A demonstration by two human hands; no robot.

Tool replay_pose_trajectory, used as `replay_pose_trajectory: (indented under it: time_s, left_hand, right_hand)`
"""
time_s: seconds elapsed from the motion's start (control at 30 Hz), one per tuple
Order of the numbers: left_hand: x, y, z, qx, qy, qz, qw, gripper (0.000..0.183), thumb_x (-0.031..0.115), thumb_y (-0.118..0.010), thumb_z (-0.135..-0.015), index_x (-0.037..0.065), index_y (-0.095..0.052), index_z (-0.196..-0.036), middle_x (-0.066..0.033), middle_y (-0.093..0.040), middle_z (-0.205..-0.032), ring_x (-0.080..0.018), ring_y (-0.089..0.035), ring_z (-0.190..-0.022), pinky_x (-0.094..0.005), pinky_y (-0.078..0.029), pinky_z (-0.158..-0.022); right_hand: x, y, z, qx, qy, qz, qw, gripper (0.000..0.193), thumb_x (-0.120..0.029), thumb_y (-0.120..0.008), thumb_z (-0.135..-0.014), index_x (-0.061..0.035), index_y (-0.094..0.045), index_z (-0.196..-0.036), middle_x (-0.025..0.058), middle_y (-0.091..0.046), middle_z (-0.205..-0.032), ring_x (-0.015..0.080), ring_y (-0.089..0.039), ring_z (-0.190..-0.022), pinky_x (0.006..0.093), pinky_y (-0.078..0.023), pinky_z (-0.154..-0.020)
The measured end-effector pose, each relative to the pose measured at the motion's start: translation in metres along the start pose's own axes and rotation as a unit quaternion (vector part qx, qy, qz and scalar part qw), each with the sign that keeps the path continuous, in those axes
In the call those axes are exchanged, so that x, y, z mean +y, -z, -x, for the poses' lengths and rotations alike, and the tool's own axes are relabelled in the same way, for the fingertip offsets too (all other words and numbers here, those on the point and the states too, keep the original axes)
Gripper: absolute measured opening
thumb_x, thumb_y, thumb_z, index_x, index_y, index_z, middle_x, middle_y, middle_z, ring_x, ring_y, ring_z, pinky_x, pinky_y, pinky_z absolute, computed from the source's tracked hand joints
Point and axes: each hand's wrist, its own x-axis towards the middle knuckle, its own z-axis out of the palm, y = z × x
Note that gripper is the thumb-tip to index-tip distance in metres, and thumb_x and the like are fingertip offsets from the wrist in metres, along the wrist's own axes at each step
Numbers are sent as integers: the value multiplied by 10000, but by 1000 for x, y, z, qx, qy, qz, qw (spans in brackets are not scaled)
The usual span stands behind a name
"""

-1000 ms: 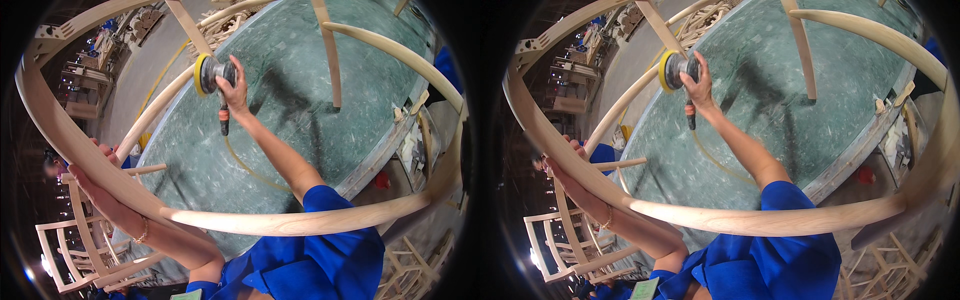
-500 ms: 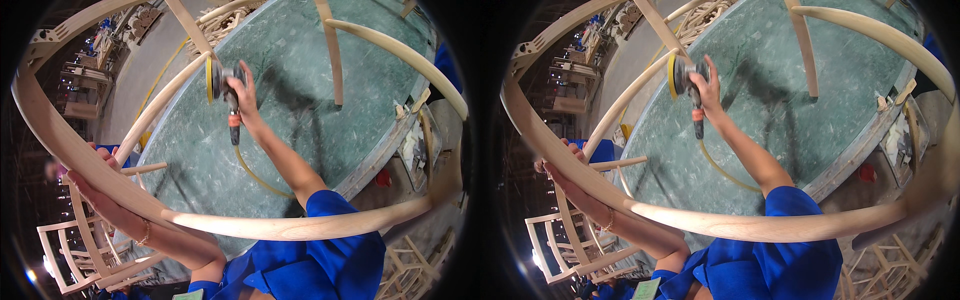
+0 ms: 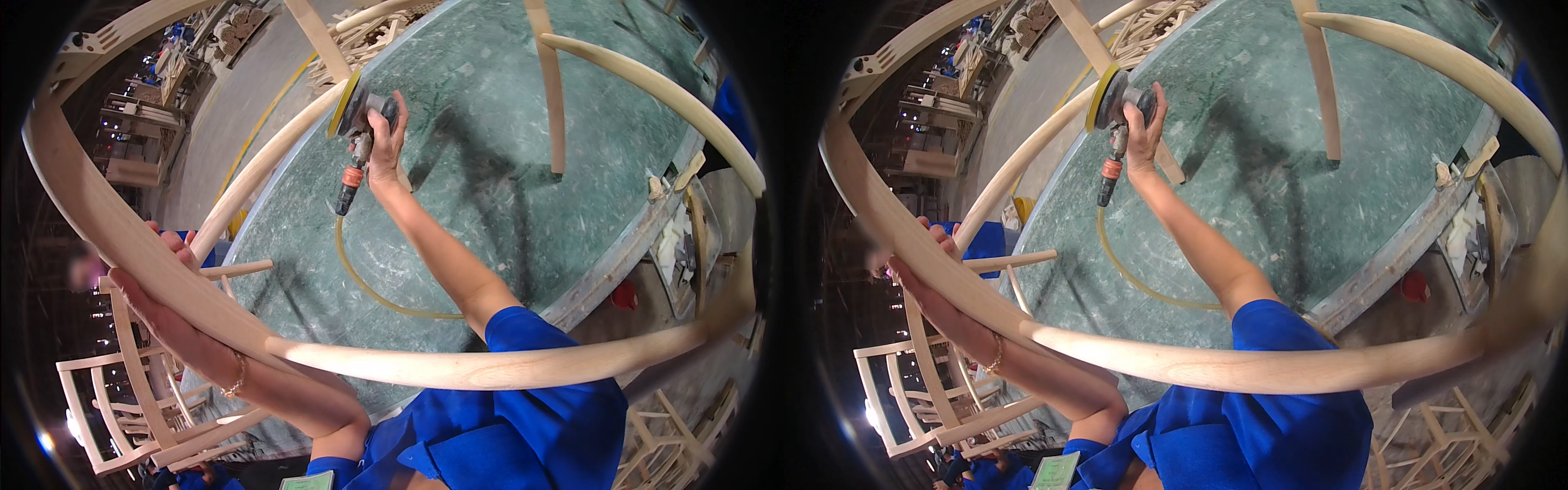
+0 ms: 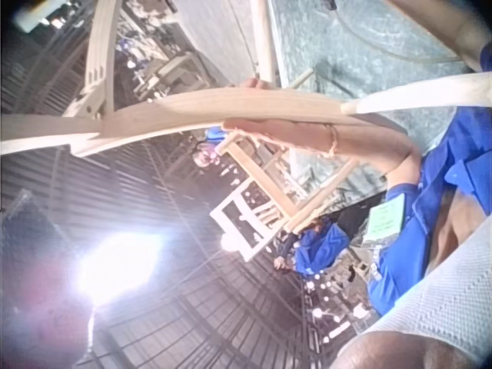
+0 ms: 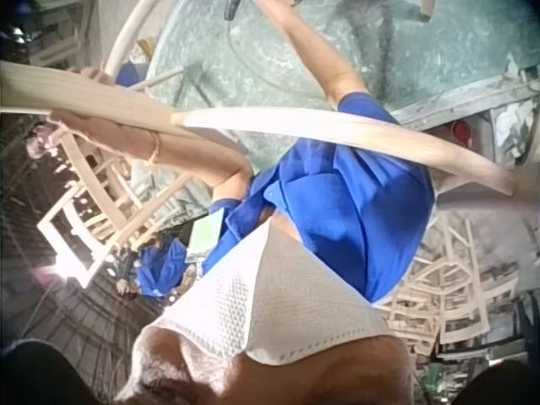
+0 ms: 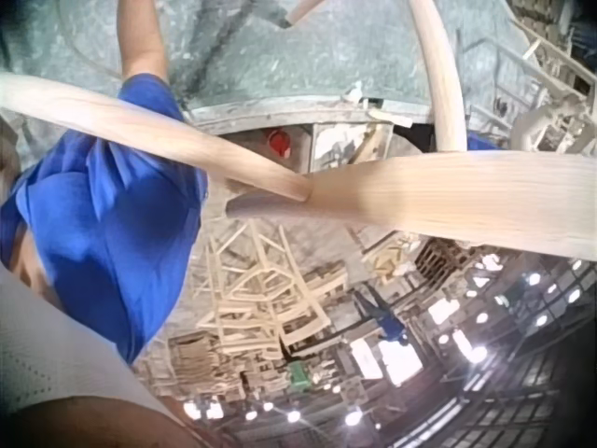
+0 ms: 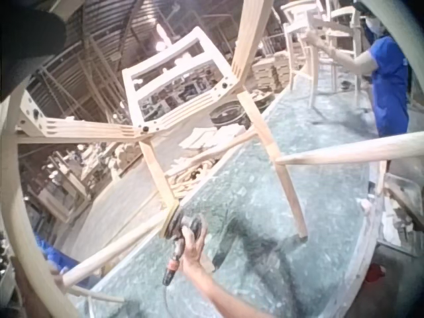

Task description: The person sands the legs and rails of a wooden chair frame using a handheld orbital sander, then wipes the surface with a cloth. The chair is repositioned multiple times to access different sides.

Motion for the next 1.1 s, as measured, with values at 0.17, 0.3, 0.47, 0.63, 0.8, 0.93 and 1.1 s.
replay_pose_trajectory:
  time_s: [0.17,0.3,0.47,0.63,0.8,0.93,1.1]
  left_hand:
    - [-3,-1,-6,22,-17,-30,999,631,553,-395,-979,-35,-527,-1167,-97,-593,-791,-133,-579,-792,-291,-461,-920]
    - [-4,4,-17,-44,-20,-3,999,632,556,-374,-984,-29,-530,-1167,-108,-602,-785,-150,-591,-807,-330,-464,-925]
    - [-6,10,-17,-40,-31,-15,999,637,549,-366,-988,-32,-627,-1010,-117,-614,-803,-172,-592,-882,-371,-453,-967]
    - [-7,6,-16,-15,-32,-6,999,640,543,-377,-988,-21,-668,-907,-115,-620,-798,-176,-587,-915,-372,-451,-975]
    - [-4,5,-13,-38,-7,34,999,626,549,-397,-980,-33,-606,-1082,-100,-627,-786,-165,-609,-842,-338,-469,-943]
    - [-1,3,-13,-9,-15,-15,1000,631,547,-411,-977,-37,-549,-1175,-96,-629,-789,-142,-613,-796,-254,-484,-860]
    - [-1,4,-18,-39,7,19,999,604,532,-419,-981,-24,-547,-1179,-101,-637,-862,-123,-607,-810,-203,-482,-807]
  right_hand:
    - [-6,36,0,-78,-109,77,988,791,-301,-668,-809,-122,-235,-1446,118,-572,-978,187,-585,-579,308,-490,-448]
    - [-26,79,16,-250,-29,401,881,880,-291,-735,-748,-134,-256,-1469,189,-581,-1167,224,-632,-640,331,-528,-514]
    - [-44,127,78,-488,-47,701,518,831,-253,-742,-701,-298,-363,-1439,158,-512,-1110,322,-611,-940,436,-520,-803]
    - [-43,150,80,-513,-38,688,512,670,-294,-677,-788,-203,-427,-1403,167,-532,-1212,341,-593,-1052,467,-495,-871]
    - [-45,69,-15,-310,201,589,719,529,-55,-540,-850,-55,-439,-1368,198,-516,-1320,366,-521,-1195,418,-426,-1005]
    - [-18,-9,-68,-356,370,530,675,700,104,-465,-724,-37,-385,-1405,193,-469,-1376,359,-443,-1282,419,-387,-1064]
    - [5,-2,-71,-266,409,513,706,780,80,-499,-679,-70,-350,-1430,174,-445,-1399,348,-405,-1319,413,-360,-1095]
